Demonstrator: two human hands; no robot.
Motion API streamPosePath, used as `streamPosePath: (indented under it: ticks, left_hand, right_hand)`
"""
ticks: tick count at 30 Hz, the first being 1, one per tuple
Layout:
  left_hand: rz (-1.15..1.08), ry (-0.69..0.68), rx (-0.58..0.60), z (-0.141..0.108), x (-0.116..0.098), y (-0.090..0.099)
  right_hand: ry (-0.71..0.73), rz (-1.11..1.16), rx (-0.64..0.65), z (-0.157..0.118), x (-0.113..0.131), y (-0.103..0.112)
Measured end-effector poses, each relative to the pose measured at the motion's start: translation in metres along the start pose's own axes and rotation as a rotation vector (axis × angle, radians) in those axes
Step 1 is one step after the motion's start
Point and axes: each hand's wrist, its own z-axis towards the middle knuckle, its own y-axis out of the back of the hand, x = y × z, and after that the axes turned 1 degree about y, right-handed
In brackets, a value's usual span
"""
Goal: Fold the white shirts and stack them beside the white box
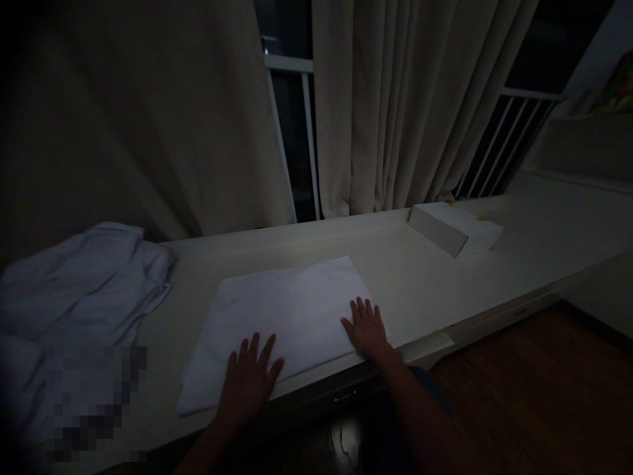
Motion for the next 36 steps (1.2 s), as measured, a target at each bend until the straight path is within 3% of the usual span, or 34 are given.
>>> streamPosePath:
  ticks: [4,8,13,19,25,30,33,36]
  left_hand:
    - [-0.01,0.008,0.026,-0.003,-0.002,0.005]
    - [-0.013,0.001,-0.006,-0.004,-0.004,0.011]
    - [-0.044,-0.049,0.01,-0.004,-0.002,0.011]
    - [-0.088,-0.043,0.026,-0.004,0.002,0.008]
    - [-0.126,-0.025,0.044,-0.004,0.003,0.012]
    - [-0.129,-0.016,0.042,-0.004,0.004,0.016]
    - [-0.13,-0.019,0.023,-0.006,0.005,0.015]
    - [-0.124,-0.029,0.009,-0.008,0.003,0.011]
  right_hand:
    - [0.099,0.0,-0.034,-0.004,0.03,0.012]
    - [0.356,0.082,0.006,0.001,0.089,0.017]
    - [0.467,0.129,0.039,0.046,0.148,0.0]
    - [0.338,0.125,0.18,0.133,0.168,-0.028]
    - [0.298,0.139,0.095,0.173,0.175,-0.043]
    - [0.335,0.129,0.098,0.162,0.183,-0.031]
    - [0.406,0.132,0.042,0.122,0.182,-0.016]
    - [0.417,0.12,-0.002,0.065,0.161,-0.007]
